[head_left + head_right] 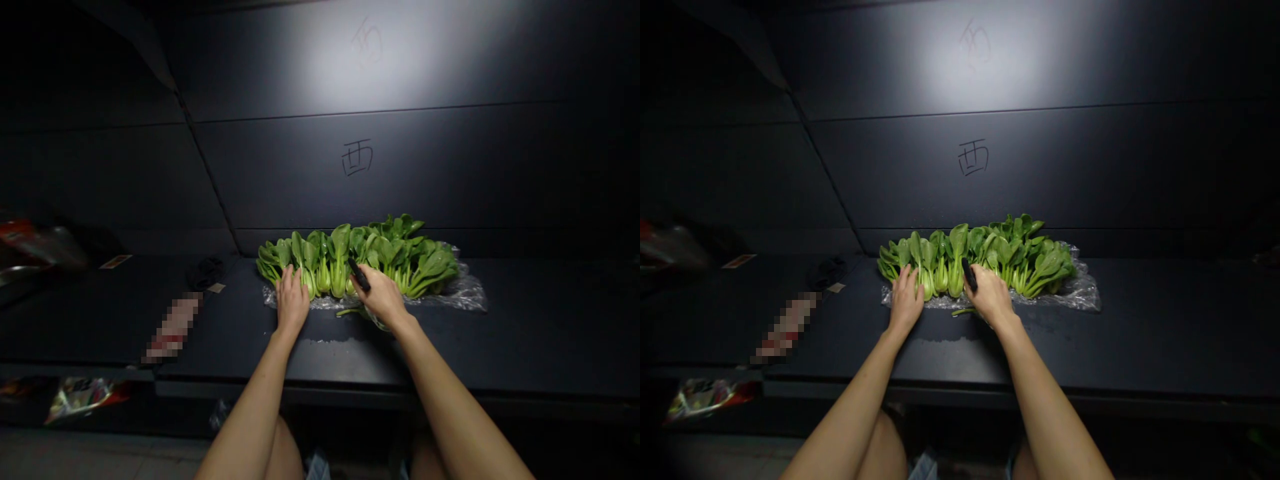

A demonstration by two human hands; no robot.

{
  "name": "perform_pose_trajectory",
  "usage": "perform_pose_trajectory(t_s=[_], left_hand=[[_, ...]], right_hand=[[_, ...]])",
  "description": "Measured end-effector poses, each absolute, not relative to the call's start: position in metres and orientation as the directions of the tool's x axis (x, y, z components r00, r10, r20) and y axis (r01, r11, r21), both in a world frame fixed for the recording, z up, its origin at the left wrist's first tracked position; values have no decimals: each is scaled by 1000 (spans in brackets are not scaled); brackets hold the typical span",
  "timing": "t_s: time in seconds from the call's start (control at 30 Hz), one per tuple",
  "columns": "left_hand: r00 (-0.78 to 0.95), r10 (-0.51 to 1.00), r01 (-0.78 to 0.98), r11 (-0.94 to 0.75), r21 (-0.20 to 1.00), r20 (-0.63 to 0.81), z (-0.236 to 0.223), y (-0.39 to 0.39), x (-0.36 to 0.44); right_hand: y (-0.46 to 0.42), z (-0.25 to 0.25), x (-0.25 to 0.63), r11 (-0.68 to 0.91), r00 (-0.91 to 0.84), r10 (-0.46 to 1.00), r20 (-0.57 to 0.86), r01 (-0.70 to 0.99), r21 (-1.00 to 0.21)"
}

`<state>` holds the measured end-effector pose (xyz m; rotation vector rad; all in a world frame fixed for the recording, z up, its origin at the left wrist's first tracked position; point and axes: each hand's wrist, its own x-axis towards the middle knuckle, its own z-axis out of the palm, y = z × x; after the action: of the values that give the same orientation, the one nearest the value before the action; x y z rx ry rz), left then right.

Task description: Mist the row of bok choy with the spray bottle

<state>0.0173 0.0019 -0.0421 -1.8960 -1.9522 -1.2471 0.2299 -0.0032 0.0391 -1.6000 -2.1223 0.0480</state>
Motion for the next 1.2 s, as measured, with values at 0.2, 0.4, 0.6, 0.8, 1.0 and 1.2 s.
perform_pose_trajectory(t_s=[0.2,0.4,0.6,0.8,1.0,1.2], left_hand=[[-102,770,903,-194,384,630,-41,1,29],[-31,775,905,-247,347,631,-39,1,37],[31,775,902,-294,317,632,-40,1,43],[55,775,900,-312,304,630,-39,0,45],[67,771,899,-322,297,634,-39,0,46],[77,769,902,-325,284,635,-40,0,46]], right_hand=[[-4,43,240,268,-157,929,335,909,-318],[-3,42,249,239,-130,937,324,915,-325],[-2,41,257,222,-105,937,334,917,-333],[-2,41,258,234,-112,931,348,913,-335],[-3,42,258,224,-89,931,354,904,-363],[-3,42,257,243,-84,920,382,888,-391]])
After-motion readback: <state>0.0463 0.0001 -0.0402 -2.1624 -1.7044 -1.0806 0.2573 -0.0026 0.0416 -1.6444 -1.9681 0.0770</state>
